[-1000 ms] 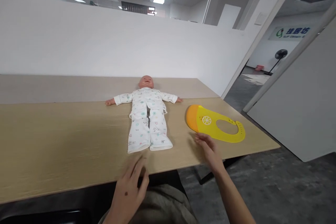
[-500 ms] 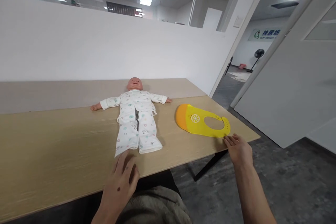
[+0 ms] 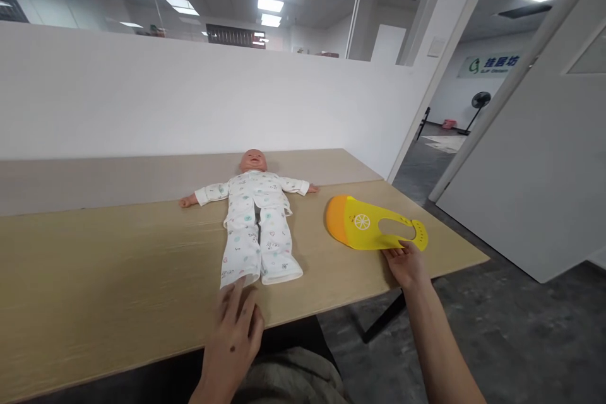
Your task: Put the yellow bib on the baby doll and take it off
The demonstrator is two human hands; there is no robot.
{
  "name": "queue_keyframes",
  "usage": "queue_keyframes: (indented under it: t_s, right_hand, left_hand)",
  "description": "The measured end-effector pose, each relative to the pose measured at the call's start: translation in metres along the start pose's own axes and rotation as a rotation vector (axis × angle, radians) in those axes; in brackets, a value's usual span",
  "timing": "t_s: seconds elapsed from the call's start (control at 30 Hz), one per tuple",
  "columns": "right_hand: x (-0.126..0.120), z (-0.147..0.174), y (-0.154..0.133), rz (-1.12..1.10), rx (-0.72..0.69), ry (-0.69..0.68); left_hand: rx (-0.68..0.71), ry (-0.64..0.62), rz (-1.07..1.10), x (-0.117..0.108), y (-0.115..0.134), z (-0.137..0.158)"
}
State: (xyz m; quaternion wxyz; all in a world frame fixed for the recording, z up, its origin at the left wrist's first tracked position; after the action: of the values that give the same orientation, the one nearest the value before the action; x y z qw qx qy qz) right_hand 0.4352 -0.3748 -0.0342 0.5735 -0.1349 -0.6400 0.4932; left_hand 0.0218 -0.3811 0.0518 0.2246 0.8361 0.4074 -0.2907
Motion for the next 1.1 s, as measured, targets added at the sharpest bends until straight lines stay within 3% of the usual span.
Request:
queue_keyframes:
  t_s: [0.17, 0.27, 0.47, 0.57, 0.87, 0.93, 1.1]
  right_hand:
    - [0.013, -0.013, 0.005, -0.04, -0.079, -0.001]
    - [0.012, -0.016, 0.007, -0.052, -0.097, -0.01]
    - [0.02, -0.024, 0.009, -0.069, -0.116, 0.02]
    - [0.03, -0.032, 0.011, -0.031, -0.121, 0.048]
    - [0.053, -0.031, -0.008, -0.005, -0.12, -0.02]
    - [0.069, -0.021, -0.021, 0.014, -0.134, -0.078]
    - [0.135, 0.022, -0.063, 0.1, -0.214, -0.366]
  left_hand:
    - [-0.06, 0.013, -0.018, 0.005, 0.001, 0.001]
    - [-0.068, -0.062, -0.017, 0.017, -0.003, -0.003]
    - [-0.09, -0.464, -0.059, 0.047, -0.015, -0.015]
    - [-0.119, -0.57, -0.082, 0.052, -0.016, -0.015]
    - [-0.165, -0.53, -0.17, 0.051, -0.011, -0.011]
    - [-0.159, -0.499, -0.176, 0.05, -0.01, -0.012]
    - [-0.146, -0.365, -0.19, 0.043, -0.009, -0.014]
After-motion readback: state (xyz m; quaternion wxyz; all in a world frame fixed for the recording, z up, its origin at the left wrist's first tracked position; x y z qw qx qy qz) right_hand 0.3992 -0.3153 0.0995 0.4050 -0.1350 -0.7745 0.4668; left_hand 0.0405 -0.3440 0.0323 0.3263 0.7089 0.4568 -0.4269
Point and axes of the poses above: each hand's wrist, its own z-axis away from the middle knuckle, its own x-axis out of the palm, y = z × x, the point moved 10 cm from there along -z, towards the middle knuckle, and after that the axes turned 13 degrees about -x, right-handed, at the moved point
